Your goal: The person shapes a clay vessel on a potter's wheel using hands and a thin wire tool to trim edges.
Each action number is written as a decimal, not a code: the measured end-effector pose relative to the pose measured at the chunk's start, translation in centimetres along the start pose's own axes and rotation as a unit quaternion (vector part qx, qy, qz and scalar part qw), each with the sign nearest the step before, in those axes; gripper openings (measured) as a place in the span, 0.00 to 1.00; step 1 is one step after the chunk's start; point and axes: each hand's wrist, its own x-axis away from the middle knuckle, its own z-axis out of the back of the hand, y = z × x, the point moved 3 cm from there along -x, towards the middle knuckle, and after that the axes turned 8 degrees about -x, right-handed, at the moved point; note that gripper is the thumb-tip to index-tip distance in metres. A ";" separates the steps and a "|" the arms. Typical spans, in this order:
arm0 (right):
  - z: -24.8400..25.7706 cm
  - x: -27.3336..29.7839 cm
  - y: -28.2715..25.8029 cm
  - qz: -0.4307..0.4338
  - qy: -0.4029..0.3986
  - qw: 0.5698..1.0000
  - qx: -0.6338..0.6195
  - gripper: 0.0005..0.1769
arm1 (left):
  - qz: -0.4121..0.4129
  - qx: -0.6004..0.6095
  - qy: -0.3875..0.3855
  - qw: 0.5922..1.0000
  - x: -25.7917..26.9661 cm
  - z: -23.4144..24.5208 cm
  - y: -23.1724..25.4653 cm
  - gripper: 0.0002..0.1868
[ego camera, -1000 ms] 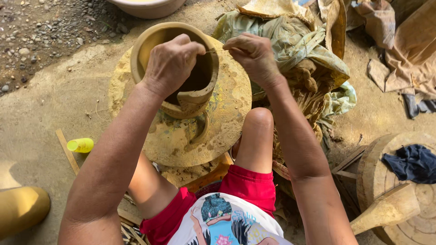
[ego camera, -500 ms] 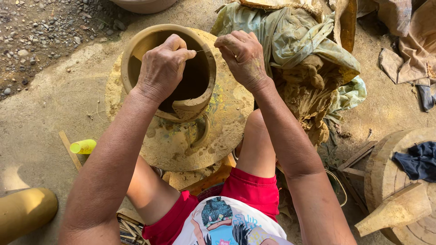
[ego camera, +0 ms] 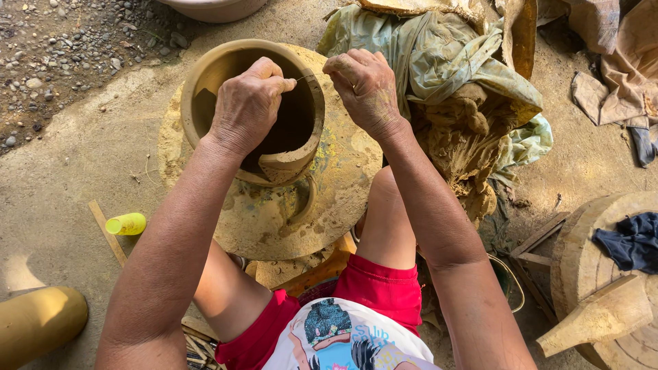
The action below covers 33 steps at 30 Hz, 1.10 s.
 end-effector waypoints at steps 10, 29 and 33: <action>-0.1 1.6 -0.9 -0.031 0.011 0.999 -0.024 0.05 | 0.032 0.041 -0.016 0.999 0.3 -0.2 0.4 0.06; -0.5 3.3 -1.7 -0.089 0.032 0.993 -0.077 0.06 | 0.032 0.085 -0.027 0.995 1.1 -0.1 0.8 0.08; -0.7 3.8 -1.8 -0.099 0.041 0.991 -0.078 0.06 | 0.028 0.086 -0.034 0.995 1.4 0.0 0.9 0.08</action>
